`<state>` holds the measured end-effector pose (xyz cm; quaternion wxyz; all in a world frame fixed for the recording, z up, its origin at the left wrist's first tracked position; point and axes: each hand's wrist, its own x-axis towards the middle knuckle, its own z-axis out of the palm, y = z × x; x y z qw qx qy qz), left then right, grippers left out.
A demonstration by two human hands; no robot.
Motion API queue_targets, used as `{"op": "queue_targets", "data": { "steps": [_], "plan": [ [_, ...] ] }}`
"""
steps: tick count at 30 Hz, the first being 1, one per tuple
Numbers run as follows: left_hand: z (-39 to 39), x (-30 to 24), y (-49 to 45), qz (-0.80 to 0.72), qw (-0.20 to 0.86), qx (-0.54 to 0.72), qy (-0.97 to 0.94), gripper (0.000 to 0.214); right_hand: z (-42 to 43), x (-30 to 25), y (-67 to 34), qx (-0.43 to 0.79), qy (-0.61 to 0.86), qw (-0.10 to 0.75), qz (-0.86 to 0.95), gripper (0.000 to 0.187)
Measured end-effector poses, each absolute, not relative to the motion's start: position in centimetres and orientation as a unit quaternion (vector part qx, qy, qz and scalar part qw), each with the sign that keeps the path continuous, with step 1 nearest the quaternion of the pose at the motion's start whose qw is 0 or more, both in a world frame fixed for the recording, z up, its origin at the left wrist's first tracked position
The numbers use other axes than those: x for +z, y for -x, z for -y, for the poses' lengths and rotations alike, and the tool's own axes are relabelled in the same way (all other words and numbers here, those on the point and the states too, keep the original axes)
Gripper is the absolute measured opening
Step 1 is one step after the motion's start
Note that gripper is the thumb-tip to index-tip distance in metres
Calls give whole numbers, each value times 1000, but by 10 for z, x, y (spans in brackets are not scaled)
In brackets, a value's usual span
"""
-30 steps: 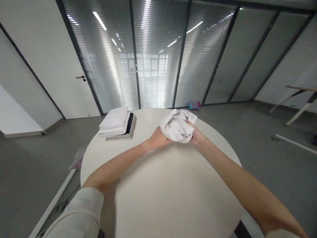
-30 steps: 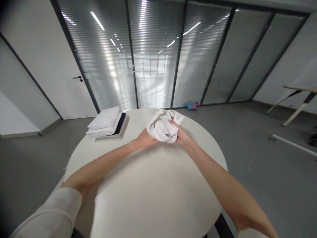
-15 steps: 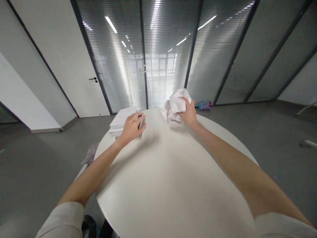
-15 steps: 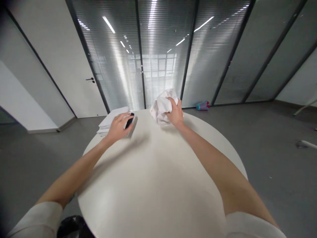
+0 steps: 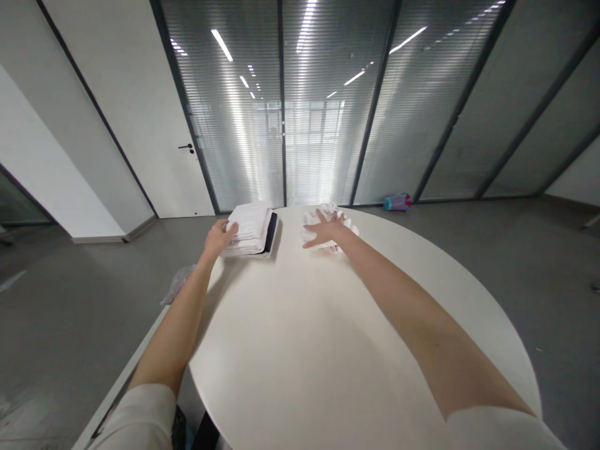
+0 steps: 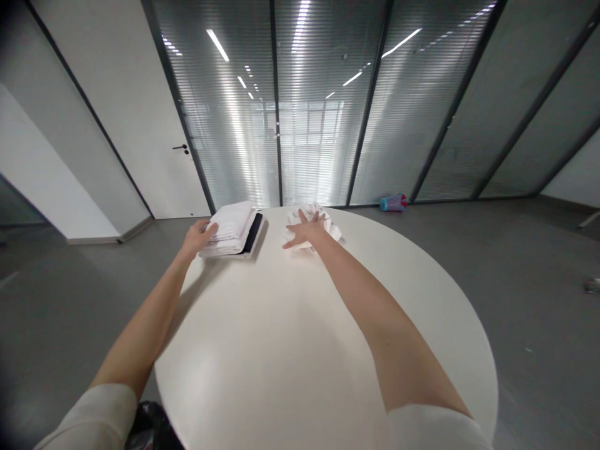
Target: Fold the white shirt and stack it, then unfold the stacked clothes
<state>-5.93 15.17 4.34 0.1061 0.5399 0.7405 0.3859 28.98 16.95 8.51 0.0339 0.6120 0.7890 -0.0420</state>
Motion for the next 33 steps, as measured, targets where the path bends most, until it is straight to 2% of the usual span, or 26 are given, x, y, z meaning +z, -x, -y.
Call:
{"op": "queue_targets", "data": {
  "steps": [3,5,8,13,18,20,22,25,29,31,33],
  "plan": [
    [-158,38,65,-734,116,412,-527,50,-154,102,-259,40,-588,-111,-801,74],
    [-158,37,65,-719,107,434,-531,45,-146,107,-231,28,-532,-202,-822,60],
    [-152,39,60,-703,59,445,-552,39,-143,101,-186,-112,-485,-281,-820,53],
    [-139,47,43,-709,-30,399,-581,34,-154,76,-136,-368,-526,-399,-655,30],
    [-135,50,35,-660,-60,426,-616,32,-160,70,-126,-445,-505,-431,-601,10],
    [-136,52,35,-603,-59,501,-618,29,-158,76,-128,-458,-486,-448,-594,14],
    [-138,54,36,-533,-21,604,-593,33,-151,87,-136,-461,-463,-485,-582,22],
    [-140,58,40,-445,99,714,-531,53,-132,111,-168,-495,-392,-541,-556,24],
    [-141,60,40,-418,167,724,-522,59,-92,128,-247,-568,-305,-530,-551,25],
    [-140,60,38,-424,168,702,-547,57,-71,122,-292,-582,-320,-522,-535,26],
    [-138,59,34,-426,168,676,-578,55,-52,105,-334,-580,-382,-478,-538,29]
  ]
}}
